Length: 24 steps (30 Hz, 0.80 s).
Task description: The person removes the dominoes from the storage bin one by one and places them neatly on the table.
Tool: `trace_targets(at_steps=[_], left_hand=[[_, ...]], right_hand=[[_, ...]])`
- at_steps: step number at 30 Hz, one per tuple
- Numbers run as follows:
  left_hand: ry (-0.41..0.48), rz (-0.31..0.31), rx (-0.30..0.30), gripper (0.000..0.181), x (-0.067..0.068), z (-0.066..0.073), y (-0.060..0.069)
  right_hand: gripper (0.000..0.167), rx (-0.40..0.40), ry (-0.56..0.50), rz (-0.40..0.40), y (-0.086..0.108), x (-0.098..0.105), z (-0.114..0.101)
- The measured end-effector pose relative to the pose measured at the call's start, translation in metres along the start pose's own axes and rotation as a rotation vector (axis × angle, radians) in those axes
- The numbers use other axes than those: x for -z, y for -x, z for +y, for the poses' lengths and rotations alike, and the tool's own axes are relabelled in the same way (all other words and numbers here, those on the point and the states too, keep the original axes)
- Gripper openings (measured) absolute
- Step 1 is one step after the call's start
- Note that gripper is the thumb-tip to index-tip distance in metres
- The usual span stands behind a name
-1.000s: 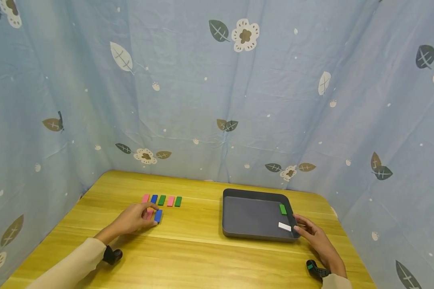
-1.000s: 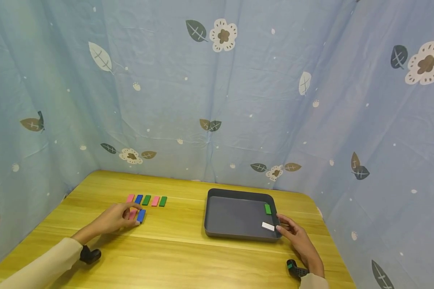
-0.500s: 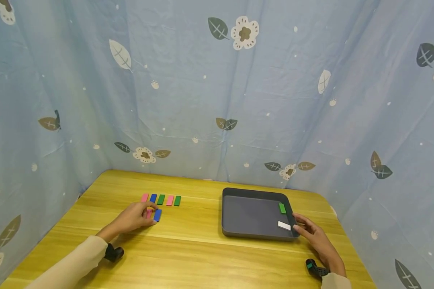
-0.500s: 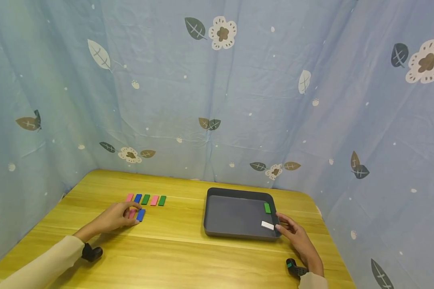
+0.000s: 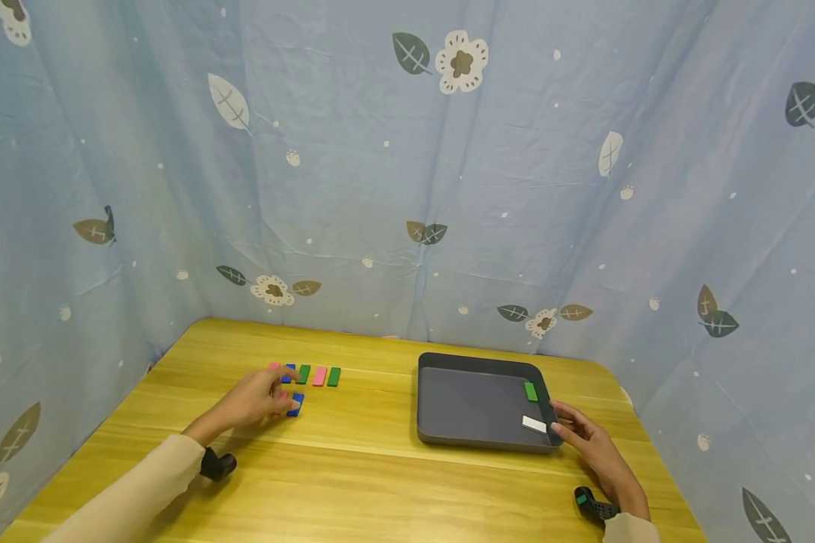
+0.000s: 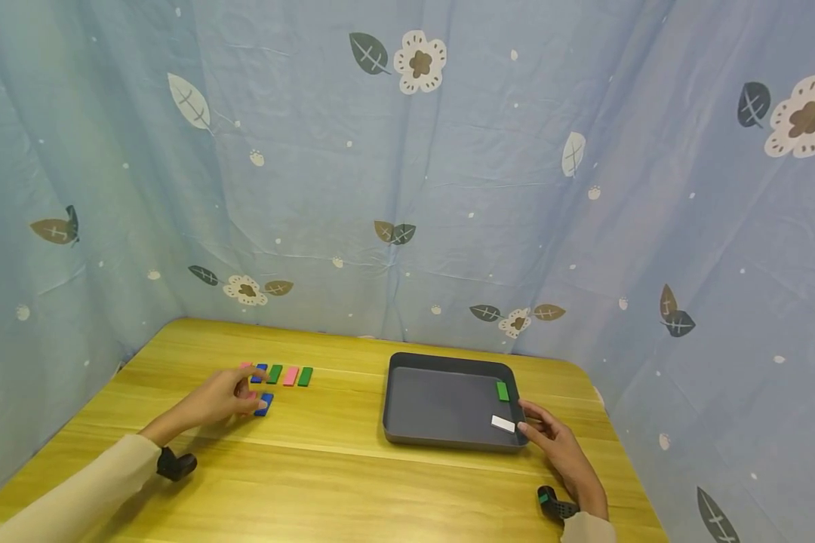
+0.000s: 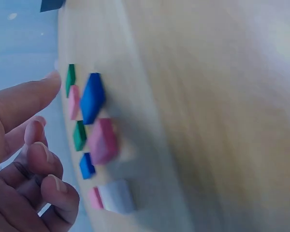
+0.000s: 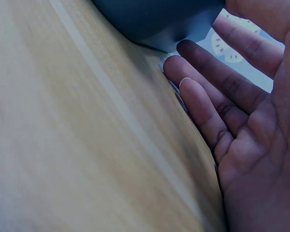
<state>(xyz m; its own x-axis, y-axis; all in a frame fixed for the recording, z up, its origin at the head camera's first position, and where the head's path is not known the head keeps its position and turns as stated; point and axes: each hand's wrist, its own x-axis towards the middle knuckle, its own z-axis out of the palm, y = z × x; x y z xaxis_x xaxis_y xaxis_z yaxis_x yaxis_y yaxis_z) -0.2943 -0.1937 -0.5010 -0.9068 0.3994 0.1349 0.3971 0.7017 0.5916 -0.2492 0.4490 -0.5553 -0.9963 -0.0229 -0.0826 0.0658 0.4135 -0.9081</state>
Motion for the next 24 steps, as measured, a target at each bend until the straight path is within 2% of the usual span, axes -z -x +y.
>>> trace_targets(at_steps=[6, 10, 21, 24], left_hand=[[0.001, 0.032, -0.022, 0.040, 0.001, 0.018, -0.017], [0.000, 0.033, -0.045, 0.038, -0.002, 0.032, -0.032], [0.043, 0.019, -0.162, 0.034, -0.023, 0.073, -0.072], [0.052, 0.017, -0.211, 0.034, -0.029, 0.084, -0.081]], right_hand=[[0.066, -0.005, -0.001, 0.003, 0.001, 0.001, -0.002], [0.068, -0.008, -0.009, 0.002, 0.001, 0.001, -0.003], [0.063, 0.009, -0.001, 0.000, 0.000, 0.002, -0.001], [0.063, 0.013, -0.004, -0.007, 0.001, 0.002, -0.001]])
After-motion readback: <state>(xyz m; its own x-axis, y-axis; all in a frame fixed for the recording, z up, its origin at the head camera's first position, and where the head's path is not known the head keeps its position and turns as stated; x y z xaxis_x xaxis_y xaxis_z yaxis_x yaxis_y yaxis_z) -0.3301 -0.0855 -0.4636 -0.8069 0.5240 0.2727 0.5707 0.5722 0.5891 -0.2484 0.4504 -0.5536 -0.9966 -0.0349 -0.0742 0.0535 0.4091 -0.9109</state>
